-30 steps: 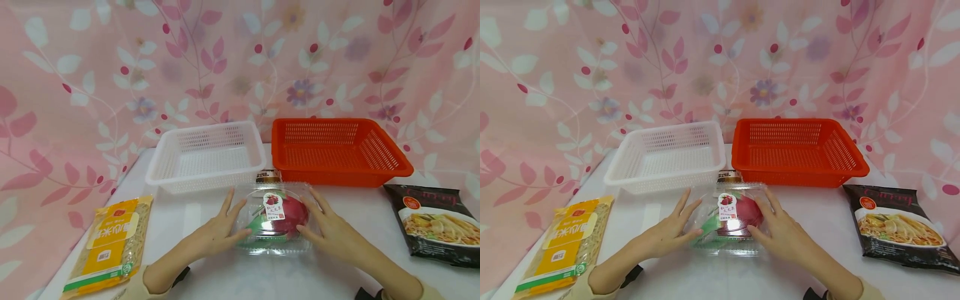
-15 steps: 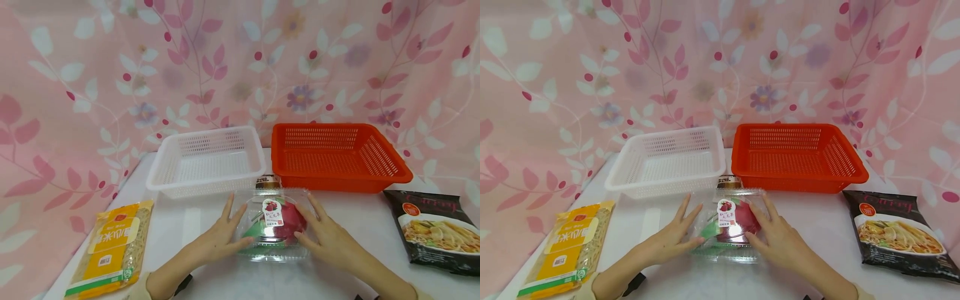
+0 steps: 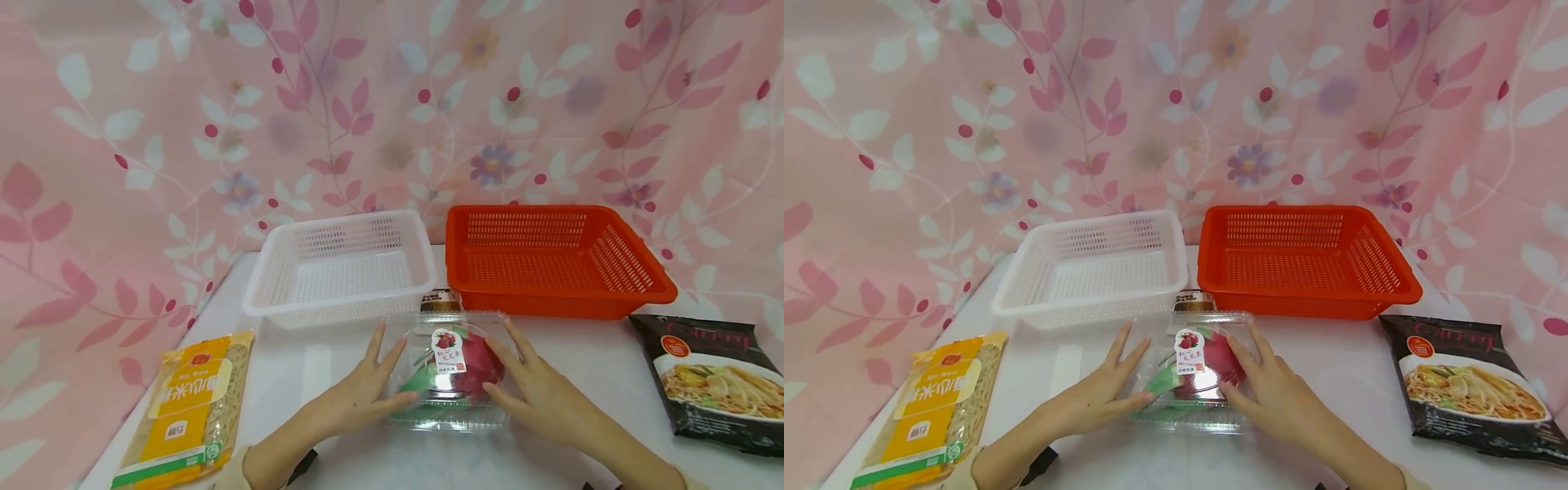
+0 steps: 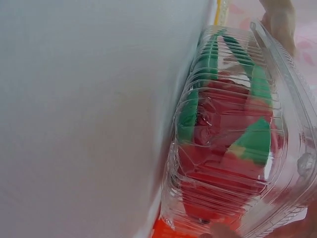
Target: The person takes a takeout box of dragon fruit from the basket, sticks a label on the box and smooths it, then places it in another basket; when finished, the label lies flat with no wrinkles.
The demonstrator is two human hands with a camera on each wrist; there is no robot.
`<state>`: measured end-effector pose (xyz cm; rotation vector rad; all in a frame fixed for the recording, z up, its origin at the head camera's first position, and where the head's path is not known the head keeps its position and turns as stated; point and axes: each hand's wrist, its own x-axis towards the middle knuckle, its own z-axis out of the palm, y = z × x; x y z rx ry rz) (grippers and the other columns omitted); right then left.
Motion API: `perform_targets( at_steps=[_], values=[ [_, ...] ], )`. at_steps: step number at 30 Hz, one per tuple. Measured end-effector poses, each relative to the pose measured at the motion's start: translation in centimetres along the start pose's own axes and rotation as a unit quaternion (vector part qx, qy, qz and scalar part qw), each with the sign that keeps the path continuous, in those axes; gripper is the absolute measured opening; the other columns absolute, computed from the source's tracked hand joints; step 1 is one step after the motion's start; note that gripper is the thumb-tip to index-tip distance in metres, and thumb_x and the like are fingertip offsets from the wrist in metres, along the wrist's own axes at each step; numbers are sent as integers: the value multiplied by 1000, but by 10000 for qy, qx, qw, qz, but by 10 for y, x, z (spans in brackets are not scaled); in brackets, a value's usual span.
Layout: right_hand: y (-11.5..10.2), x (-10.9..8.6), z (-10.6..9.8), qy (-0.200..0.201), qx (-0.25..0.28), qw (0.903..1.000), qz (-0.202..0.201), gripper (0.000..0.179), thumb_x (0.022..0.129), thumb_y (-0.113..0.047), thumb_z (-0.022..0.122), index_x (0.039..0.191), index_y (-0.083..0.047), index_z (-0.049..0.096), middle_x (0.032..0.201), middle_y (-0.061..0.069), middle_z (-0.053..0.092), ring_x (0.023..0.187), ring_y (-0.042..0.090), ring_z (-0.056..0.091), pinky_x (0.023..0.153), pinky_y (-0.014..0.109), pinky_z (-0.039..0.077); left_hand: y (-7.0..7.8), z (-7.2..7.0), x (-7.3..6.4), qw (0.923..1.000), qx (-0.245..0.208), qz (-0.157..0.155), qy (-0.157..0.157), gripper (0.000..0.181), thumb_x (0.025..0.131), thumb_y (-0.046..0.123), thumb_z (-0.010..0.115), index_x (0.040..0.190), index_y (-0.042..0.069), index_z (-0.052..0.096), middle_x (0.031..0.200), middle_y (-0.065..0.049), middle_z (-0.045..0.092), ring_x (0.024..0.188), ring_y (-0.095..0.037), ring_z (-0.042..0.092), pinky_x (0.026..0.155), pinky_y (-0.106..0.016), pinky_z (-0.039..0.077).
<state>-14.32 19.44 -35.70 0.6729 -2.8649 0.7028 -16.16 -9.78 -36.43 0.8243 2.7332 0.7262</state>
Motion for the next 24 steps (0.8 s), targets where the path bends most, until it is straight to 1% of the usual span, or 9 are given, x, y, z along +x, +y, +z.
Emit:
perform_targets(
  at_steps=[2,6,10,15,17,20,24],
  values=[
    [1,0,-1,3,34,10000,-37,70,86,-44,58,143,-13,32,149,19,14,116,45,45,81,60,43,1,-1,0,10000,-1,-38,-56,87,84,69,35,147,24,-2,145,-6,-31,128,-40,29,93,-49,40],
    [2,-1,-1,56,77,9999,-88,69,87,-43,58,143,-11,33,149,19,14,118,45,42,85,61,40,4,-3,-1,9998,-5,-133,-136,87,83,70,36,147,26,-4,145,-4,-32,126,-39,34,91,-47,42],
    [2,-2,0,29,296,9995,-82,70,87,-44,58,144,-12,31,150,17,10,121,46,38,86,62,38,7,-5,-2,9996,28,-243,-138,89,82,70,38,147,25,-2,146,-2,-31,128,-41,30,91,-50,41],
    [4,-2,-2,25,301,9995,-43,71,87,-44,58,145,-17,27,151,15,7,124,46,34,85,63,37,11,-6,2,9994,-32,-260,-208,88,82,69,39,147,25,-2,145,-1,-33,128,-41,27,92,-51,40],
    [5,-2,-3,29,265,9996,-43,72,87,-44,58,146,-18,26,151,15,9,122,46,36,86,63,37,11,-7,4,9993,-120,-249,-246,88,83,68,40,147,26,-2,144,-1,-34,128,-43,27,92,-52,40],
    [5,-1,-3,-108,226,9997,-49,73,86,-43,59,146,-18,24,150,15,13,116,44,42,85,62,38,11,-6,3,9990,-218,-292,-275,88,83,66,42,147,26,-2,145,-3,-32,127,-45,28,91,-53,40],
    [4,1,-4,-266,126,9995,-87,75,85,-43,60,146,-17,24,150,15,18,110,40,46,85,59,41,10,-4,0,9989,-288,-328,-190,89,83,65,44,148,23,0,146,-6,-30,126,-46,29,90,-54,40]
  ],
)
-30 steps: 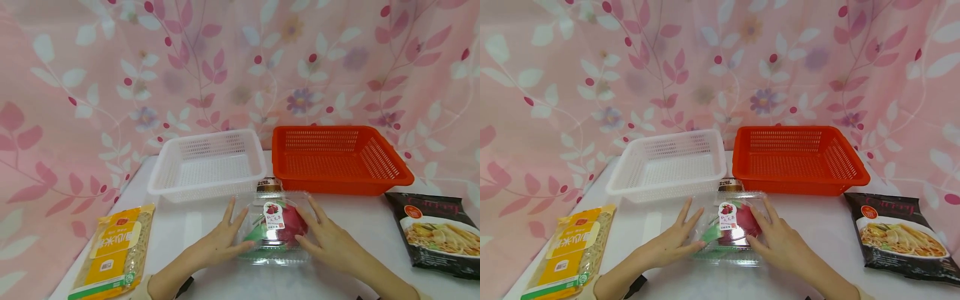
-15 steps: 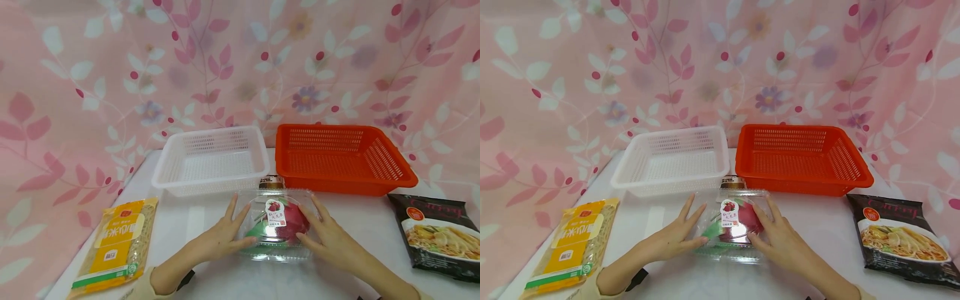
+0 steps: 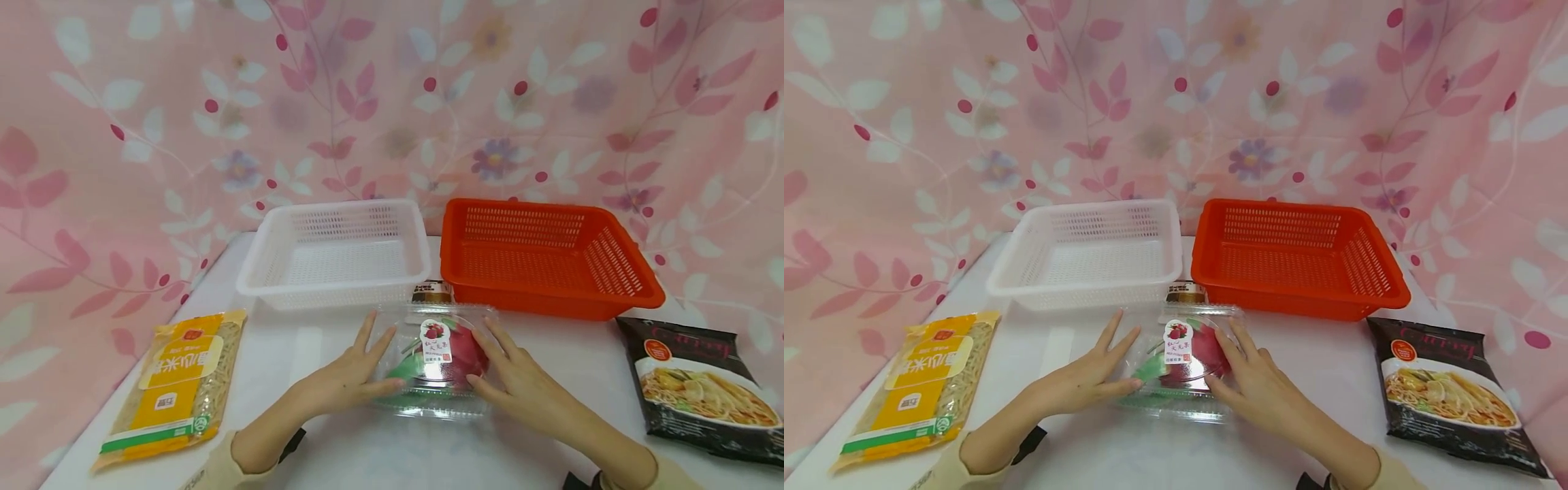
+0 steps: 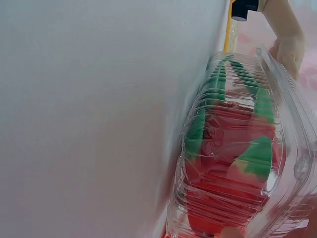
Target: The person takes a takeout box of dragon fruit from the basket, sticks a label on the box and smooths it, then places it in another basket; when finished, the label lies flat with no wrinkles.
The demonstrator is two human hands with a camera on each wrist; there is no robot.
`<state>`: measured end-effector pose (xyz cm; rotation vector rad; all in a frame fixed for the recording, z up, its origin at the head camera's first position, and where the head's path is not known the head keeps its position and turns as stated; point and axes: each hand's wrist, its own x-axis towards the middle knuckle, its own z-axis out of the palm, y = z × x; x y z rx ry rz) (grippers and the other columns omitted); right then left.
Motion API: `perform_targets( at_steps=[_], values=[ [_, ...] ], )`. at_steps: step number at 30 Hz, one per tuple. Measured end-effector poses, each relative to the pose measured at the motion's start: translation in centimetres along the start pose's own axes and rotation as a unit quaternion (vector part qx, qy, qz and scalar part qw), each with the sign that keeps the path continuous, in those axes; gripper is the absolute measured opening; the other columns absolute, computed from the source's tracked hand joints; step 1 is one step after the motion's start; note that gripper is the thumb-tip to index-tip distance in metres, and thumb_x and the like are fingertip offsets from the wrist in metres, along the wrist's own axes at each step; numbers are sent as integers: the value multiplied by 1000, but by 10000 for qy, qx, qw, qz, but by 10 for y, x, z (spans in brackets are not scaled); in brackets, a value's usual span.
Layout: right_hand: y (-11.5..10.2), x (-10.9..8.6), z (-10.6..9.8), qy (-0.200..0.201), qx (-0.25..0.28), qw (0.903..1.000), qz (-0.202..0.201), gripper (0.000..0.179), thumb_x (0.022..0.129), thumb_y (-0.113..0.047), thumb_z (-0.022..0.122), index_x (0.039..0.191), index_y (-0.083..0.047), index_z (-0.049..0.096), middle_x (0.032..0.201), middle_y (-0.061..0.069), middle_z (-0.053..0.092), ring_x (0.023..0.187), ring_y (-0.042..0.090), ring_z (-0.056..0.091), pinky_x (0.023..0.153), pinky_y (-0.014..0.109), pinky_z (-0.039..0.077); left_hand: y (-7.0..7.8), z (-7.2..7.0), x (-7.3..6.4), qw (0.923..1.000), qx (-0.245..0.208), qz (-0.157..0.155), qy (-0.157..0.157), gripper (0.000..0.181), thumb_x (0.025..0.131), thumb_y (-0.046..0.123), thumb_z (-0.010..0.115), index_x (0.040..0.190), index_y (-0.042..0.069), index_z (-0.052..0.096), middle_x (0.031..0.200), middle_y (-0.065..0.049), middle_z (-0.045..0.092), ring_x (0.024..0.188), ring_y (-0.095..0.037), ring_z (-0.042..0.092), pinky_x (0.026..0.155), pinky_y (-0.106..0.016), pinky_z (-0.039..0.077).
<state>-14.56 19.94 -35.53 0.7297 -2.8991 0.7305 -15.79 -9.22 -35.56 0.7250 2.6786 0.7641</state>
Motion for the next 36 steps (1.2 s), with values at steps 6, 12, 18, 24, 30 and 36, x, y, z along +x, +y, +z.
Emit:
perform_targets(
  at_steps=[6,12,18,24,30,36],
  values=[
    [-1,0,0,38,-81,10000,-13,76,84,-39,63,146,-14,25,149,15,19,109,38,47,86,57,41,1,0,1,9999,-81,-15,77,91,82,64,48,148,17,5,147,-7,-28,122,-40,39,89,-48,43],
    [-1,0,-1,0,43,9999,116,76,84,-41,63,145,-14,27,148,14,21,113,41,45,84,59,42,5,-2,-1,9998,-86,-56,168,95,79,67,48,148,15,10,148,-9,-25,119,-36,45,88,-45,45],
    [0,4,-2,36,218,9997,90,75,84,-46,61,143,-12,31,148,14,22,122,42,38,87,60,38,5,-4,-2,9991,-6,-120,395,90,81,67,47,148,16,15,150,-5,-20,125,-37,37,92,-49,41],
    [-4,4,-2,-76,329,9992,202,75,84,-52,58,142,-12,33,147,16,24,123,42,38,86,57,41,6,-7,-6,9983,174,-11,563,82,84,63,46,147,16,21,152,-4,-12,126,-37,35,94,-51,38],
    [-14,-2,-13,53,321,9994,148,73,84,-52,56,143,-15,33,148,12,23,125,39,36,86,58,40,13,-14,-18,9977,17,-18,675,76,85,60,49,145,21,27,152,3,-9,129,-33,31,92,-54,38],
    [-24,-2,-32,-13,360,9991,206,75,84,-52,57,145,-22,27,151,10,16,126,41,32,81,59,43,23,-22,-25,9942,60,-12,1077,70,85,59,50,144,27,30,153,4,-3,127,-32,35,87,-57,41]
  ],
)
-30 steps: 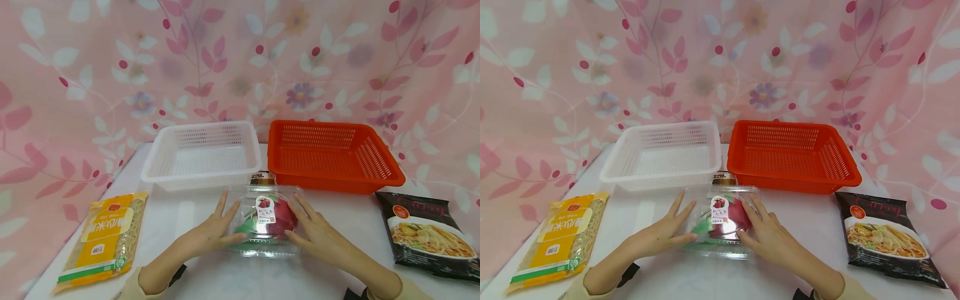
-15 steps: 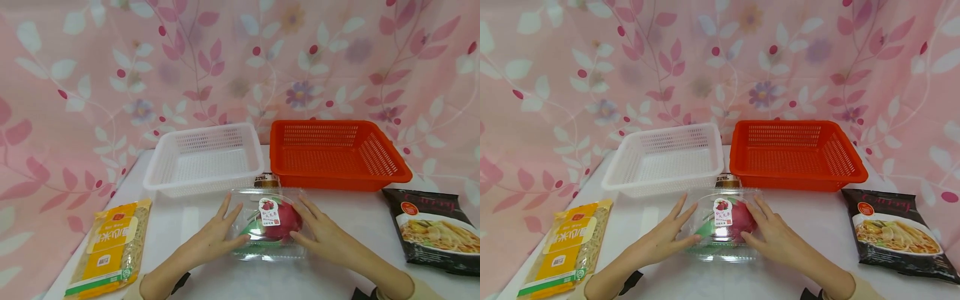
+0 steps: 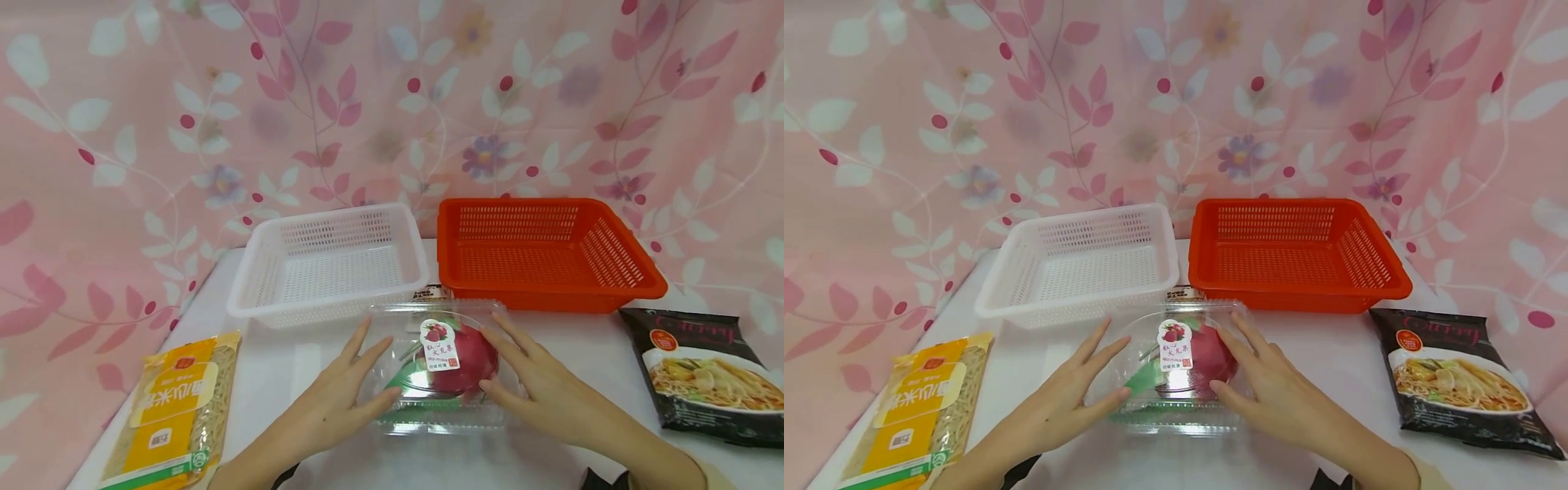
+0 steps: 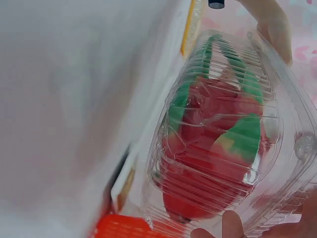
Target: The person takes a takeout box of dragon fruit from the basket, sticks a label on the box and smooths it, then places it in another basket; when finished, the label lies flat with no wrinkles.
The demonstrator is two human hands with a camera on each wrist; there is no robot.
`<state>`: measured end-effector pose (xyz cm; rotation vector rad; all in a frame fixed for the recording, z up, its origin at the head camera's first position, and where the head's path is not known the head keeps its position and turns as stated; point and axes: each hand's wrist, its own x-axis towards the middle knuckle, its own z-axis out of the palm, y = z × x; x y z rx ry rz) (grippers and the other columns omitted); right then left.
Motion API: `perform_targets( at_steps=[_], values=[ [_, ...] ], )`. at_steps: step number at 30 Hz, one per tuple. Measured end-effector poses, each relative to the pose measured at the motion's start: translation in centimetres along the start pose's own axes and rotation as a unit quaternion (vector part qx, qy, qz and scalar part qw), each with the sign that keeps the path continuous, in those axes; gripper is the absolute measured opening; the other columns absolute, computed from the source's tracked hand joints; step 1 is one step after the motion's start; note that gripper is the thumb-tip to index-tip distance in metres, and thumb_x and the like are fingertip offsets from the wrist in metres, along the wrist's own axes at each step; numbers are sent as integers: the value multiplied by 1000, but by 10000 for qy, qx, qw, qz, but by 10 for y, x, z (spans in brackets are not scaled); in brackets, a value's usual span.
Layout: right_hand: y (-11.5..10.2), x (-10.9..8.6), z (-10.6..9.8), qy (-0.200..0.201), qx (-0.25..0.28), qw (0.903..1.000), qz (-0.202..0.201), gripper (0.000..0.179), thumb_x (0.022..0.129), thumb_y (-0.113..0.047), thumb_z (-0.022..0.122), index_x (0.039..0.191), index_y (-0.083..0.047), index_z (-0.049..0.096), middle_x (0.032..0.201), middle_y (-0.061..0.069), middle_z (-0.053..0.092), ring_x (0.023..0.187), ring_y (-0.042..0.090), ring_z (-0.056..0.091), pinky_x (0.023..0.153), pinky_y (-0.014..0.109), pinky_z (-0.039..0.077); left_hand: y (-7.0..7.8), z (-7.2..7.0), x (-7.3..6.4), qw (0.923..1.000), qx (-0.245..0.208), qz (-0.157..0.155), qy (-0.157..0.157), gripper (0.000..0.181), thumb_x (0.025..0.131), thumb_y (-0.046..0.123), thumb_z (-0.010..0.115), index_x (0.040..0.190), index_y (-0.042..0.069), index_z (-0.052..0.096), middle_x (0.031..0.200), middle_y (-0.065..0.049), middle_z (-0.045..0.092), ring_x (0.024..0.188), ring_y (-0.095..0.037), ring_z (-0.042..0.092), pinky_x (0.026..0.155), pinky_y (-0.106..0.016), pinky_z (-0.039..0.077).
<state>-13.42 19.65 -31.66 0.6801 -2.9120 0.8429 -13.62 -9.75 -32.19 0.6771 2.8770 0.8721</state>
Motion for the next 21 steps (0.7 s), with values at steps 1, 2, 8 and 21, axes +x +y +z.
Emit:
perform_targets(
  at_steps=[1,2,8,21],
  values=[
    [-1,1,-2,-20,13,10000,-8,75,83,-52,57,146,-24,25,151,10,15,127,41,31,80,59,44,1,-2,-1,9999,48,8,101,69,85,59,50,143,27,31,153,3,-2,126,-32,36,86,-57,42],
    [-3,2,-3,-45,49,10000,-7,76,83,-53,57,146,-25,24,151,9,15,127,41,30,78,58,45,2,-3,-2,9998,89,1,185,69,85,59,50,143,27,32,153,3,-1,126,-32,36,86,-56,42],
    [-11,8,-9,-27,149,9998,-89,75,84,-52,57,146,-25,25,151,7,15,127,41,32,73,53,49,7,-15,-6,9983,223,44,542,68,85,58,51,142,24,36,153,2,2,125,-32,38,87,-55,42],
    [-25,50,-28,178,-90,9989,-426,71,86,-43,60,144,-17,30,151,9,16,132,39,25,86,57,40,0,-48,19,9928,82,139,1183,60,88,46,54,140,19,39,152,4,11,132,-29,29,91,-55,39]
  ],
)
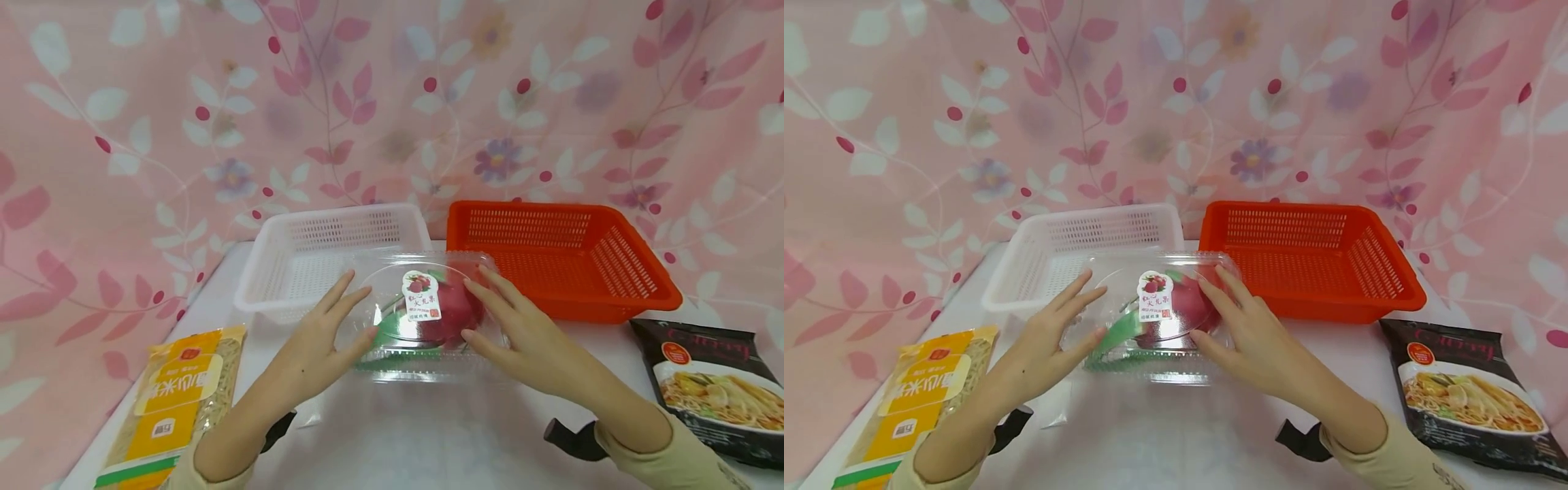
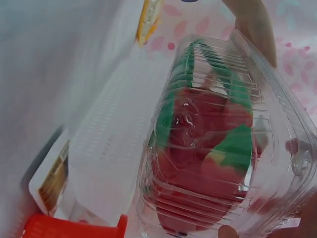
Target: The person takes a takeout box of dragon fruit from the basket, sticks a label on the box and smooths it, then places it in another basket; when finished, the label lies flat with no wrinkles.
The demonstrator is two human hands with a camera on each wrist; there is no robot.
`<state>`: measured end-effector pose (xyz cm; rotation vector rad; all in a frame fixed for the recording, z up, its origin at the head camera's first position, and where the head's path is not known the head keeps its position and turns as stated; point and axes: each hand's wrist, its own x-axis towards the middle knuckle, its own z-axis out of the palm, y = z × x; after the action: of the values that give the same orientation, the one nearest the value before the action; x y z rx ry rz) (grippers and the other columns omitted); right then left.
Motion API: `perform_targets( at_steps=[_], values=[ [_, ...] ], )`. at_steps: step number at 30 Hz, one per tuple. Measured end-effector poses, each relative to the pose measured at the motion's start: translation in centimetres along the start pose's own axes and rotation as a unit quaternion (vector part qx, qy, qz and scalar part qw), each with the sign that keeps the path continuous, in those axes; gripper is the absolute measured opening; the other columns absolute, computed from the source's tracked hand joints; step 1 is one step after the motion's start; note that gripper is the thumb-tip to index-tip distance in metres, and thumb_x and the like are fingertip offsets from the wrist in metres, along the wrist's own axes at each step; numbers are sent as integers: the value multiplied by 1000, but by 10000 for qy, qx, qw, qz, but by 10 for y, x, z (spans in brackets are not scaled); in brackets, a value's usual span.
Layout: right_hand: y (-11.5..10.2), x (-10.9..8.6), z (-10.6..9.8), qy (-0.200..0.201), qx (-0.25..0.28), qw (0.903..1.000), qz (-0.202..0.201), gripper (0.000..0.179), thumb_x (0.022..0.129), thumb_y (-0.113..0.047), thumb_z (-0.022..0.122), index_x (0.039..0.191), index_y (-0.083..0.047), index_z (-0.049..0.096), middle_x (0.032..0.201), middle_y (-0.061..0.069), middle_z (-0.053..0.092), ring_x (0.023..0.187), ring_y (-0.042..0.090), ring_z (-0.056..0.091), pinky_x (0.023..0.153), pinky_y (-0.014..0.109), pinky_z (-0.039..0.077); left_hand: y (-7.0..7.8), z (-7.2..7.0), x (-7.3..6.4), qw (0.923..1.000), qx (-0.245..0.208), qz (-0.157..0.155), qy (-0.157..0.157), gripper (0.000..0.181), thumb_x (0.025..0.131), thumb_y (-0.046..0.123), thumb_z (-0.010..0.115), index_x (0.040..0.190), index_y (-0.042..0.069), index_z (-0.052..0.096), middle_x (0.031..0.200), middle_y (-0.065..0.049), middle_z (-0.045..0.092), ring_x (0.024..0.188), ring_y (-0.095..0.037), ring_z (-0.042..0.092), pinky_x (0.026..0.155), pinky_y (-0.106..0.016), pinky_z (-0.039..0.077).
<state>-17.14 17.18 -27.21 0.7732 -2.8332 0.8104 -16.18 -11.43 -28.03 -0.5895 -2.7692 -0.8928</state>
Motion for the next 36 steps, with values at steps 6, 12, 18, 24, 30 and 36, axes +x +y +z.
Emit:
perform_targets(
  at_steps=[6,12,18,24,30,36],
  values=[
    [-6,27,-1,194,252,9992,-224,64,86,-35,61,142,-16,36,150,9,19,135,32,19,91,57,37,-16,-15,17,9993,-190,62,325,54,90,38,56,136,13,44,150,-3,20,118,-32,47,87,-47,45],
    [-12,67,0,128,341,9983,-464,60,87,-32,60,141,-17,38,149,11,20,135,32,18,94,58,34,-46,-28,35,9950,-299,192,931,46,91,31,54,132,9,50,146,-7,30,101,-34,59,78,-45,50],
    [-10,104,6,-114,264,9986,-447,58,89,-33,57,142,-24,35,149,14,19,133,34,22,94,59,33,-73,-31,54,9898,-349,259,1358,41,93,27,52,128,6,54,143,-11,35,98,-33,60,75,-48,50],
    [-8,134,11,-140,202,9988,-424,54,90,-31,56,140,-25,37,149,14,20,133,35,23,95,60,32,-88,-34,67,9871,-301,187,1562,39,92,22,52,125,3,55,142,-14,36,98,-35,61,81,-52,47],
    [-5,162,18,-21,235,9987,-443,48,91,-27,53,138,-21,43,147,15,26,135,30,20,99,57,28,-100,-37,82,9850,-259,29,1708,38,91,21,52,123,1,56,141,-17,37,99,-37,59,86,-53,44],
    [2,187,36,399,457,9976,-323,43,89,-22,52,130,-9,51,144,17,31,133,30,24,103,55,23,-116,-36,96,9829,-353,-202,1795,37,90,21,52,122,2,57,141,-15,38,100,-37,59,86,-51,45]
  ],
)
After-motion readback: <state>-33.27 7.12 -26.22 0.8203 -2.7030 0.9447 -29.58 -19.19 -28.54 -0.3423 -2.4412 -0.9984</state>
